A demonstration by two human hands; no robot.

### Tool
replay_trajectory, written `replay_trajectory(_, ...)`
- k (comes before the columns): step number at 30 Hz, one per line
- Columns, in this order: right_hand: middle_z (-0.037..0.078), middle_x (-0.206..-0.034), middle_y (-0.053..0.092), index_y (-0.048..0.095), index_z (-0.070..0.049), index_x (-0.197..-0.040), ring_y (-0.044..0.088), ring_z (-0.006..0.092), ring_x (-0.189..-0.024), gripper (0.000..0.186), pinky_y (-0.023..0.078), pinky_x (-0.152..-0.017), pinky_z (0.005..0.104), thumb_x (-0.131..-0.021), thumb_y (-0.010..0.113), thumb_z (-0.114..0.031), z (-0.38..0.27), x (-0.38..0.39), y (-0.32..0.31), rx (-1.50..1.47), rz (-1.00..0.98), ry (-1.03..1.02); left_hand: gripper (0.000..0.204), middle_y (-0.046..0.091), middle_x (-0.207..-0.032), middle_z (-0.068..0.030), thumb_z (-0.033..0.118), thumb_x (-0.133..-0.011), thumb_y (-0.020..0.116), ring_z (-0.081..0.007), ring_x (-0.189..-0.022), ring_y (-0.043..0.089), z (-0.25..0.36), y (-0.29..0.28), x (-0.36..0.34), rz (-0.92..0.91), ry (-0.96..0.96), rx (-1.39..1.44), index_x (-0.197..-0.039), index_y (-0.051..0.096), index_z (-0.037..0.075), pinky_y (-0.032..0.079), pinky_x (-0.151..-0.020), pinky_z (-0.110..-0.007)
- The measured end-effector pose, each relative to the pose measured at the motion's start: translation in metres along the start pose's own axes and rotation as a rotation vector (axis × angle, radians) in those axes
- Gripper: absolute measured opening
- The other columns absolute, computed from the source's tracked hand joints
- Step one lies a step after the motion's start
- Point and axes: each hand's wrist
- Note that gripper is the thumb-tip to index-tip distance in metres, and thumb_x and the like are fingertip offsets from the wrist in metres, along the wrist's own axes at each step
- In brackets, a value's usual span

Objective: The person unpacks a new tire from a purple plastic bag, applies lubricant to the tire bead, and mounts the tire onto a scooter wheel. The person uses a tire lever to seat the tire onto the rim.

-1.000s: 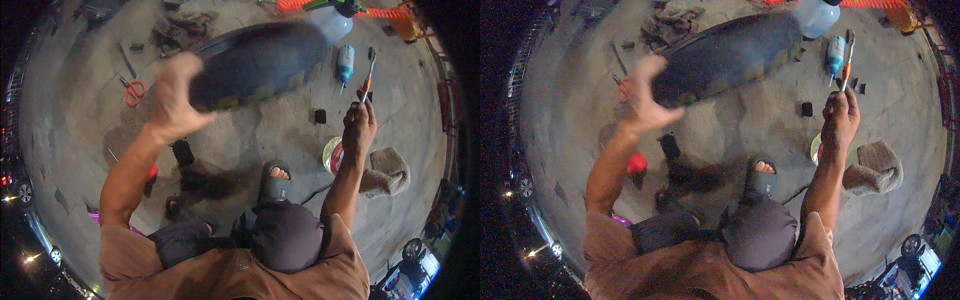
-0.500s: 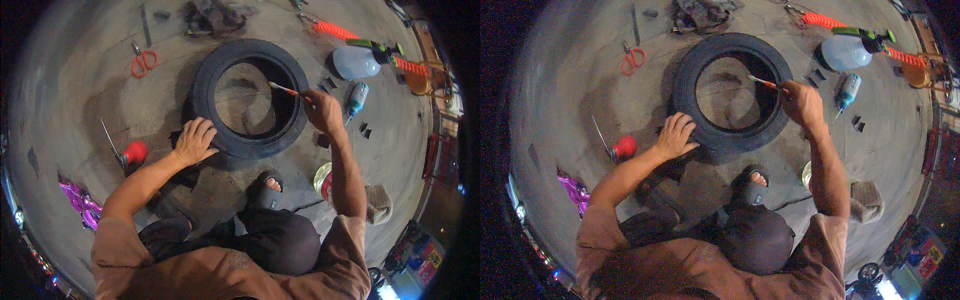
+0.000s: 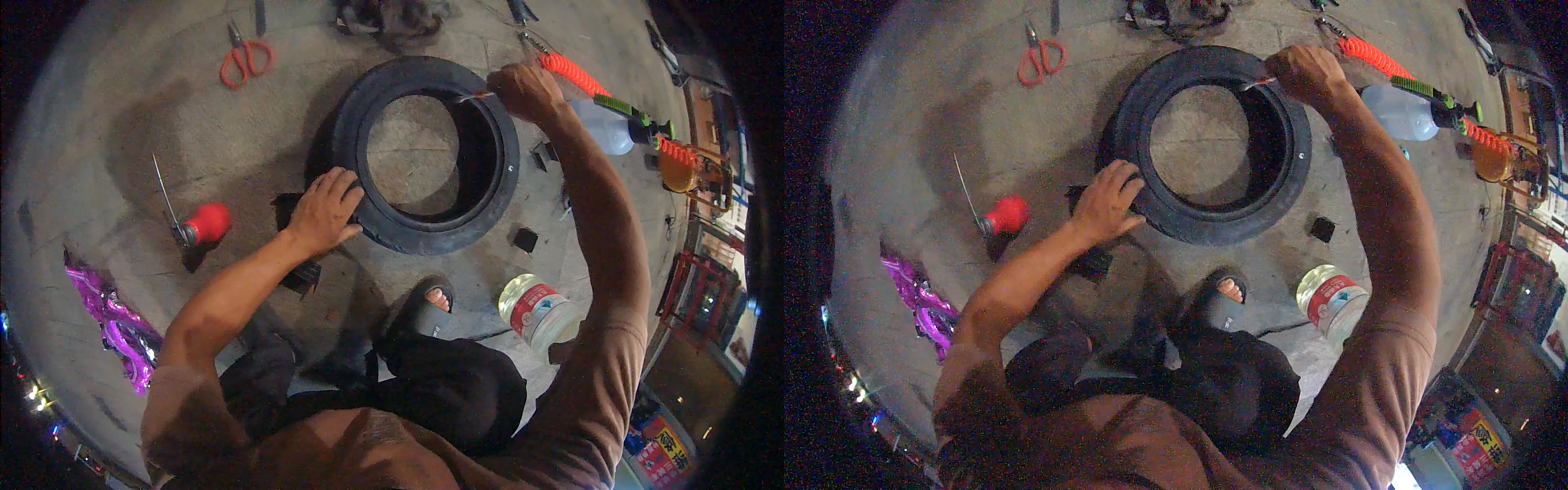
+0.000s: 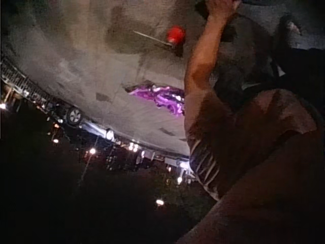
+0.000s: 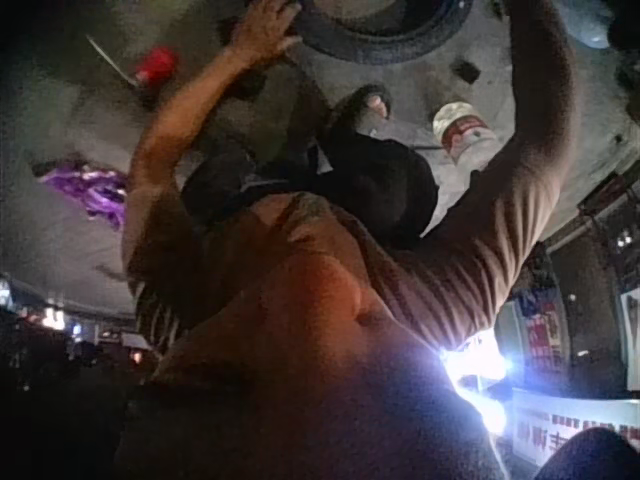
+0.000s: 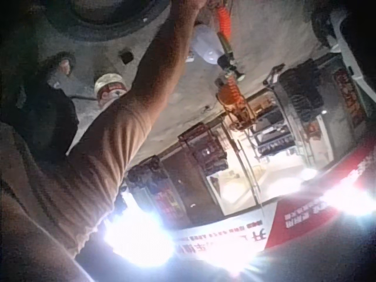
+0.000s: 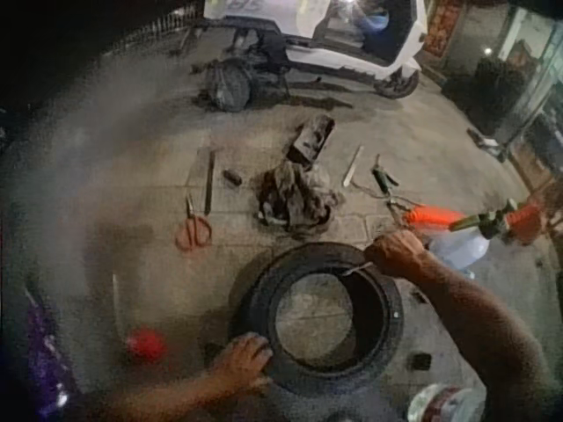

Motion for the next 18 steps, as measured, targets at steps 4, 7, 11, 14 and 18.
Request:
replay_trajectory(4, 0.016, -0.080, 0.067, 0.069, -0.014, -0.088, 0.067, 0.0346, -0.076, 0.018, 0.054, -0.064, 0.0445, -0.080, 0.054, -0.010, 0.000, 0.042, 0.001, -0.044, -0.076, 0.041, 0.060, 0.045, -0.126, -0.0166, 0.027, -0.065, 0.080, -0.0389, -0.121, 0.041, 0.000, -0.005, -0.002, -0.022, -0.032, 0.018, -0.113, 0.054, 0.004, 0.038, -0.101, -0.046)
replay_trajectory(7, 0.016, -0.079, 0.067, 0.070, -0.017, -0.095, 0.066, 0.0346, -0.076, 0.026, 0.054, -0.064, 0.0450, -0.079, 0.052, -0.008, -0.010, 0.087, 0.004, -0.152, -0.171, 0.152, 0.054, 0.046, -0.125, -0.0163, 0.025, -0.067, 0.078, -0.0380, -0.119, 0.044, -0.002, -0.012, -0.006, -0.026, -0.033, 0.085, -0.111, 0.054, 0.004, 0.039, -0.100, -0.046)
replay_trajectory(11, 0.019, -0.076, 0.066, 0.070, -0.014, -0.099, 0.066, 0.0351, -0.070, 0.026, 0.054, -0.061, 0.0455, -0.081, 0.052, -0.010, -0.045, 0.137, 0.010, -0.197, -0.238, 0.250, 0.050, 0.047, -0.119, -0.0153, 0.022, -0.069, 0.077, -0.0345, -0.114, 0.046, -0.007, -0.020, -0.015, 0.006, -0.041, 0.164, -0.109, 0.056, 0.002, 0.041, -0.096, -0.043)
replay_trajectory(14, 0.021, -0.072, 0.064, 0.067, -0.005, -0.092, 0.067, 0.0357, -0.069, 0.018, 0.053, -0.059, 0.0455, -0.081, 0.055, -0.014, -0.077, 0.157, 0.009, -0.217, -0.355, 0.276, 0.050, 0.049, -0.118, -0.0157, 0.020, -0.068, 0.078, -0.0364, -0.112, 0.048, -0.011, -0.025, -0.022, 0.064, -0.042, 0.200, -0.108, 0.054, 0.004, 0.041, -0.096, -0.044)
replay_trajectory(18, 0.022, -0.076, 0.065, 0.066, -0.003, -0.088, 0.065, 0.0383, -0.072, 0.017, 0.053, -0.063, 0.0470, -0.080, 0.057, -0.016, -0.123, 0.165, 0.002, -0.371, -0.414, 0.249, 0.047, 0.049, -0.117, -0.0154, 0.018, -0.069, 0.077, -0.0361, -0.111, 0.049, -0.017, -0.034, -0.030, 0.127, -0.047, 0.227, -0.107, 0.054, 0.004, 0.041, -0.096, -0.043)
Point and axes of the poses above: each hand's wrist, its own x-axis away from the middle knuckle, its own y-axis out of the palm, z = x × y
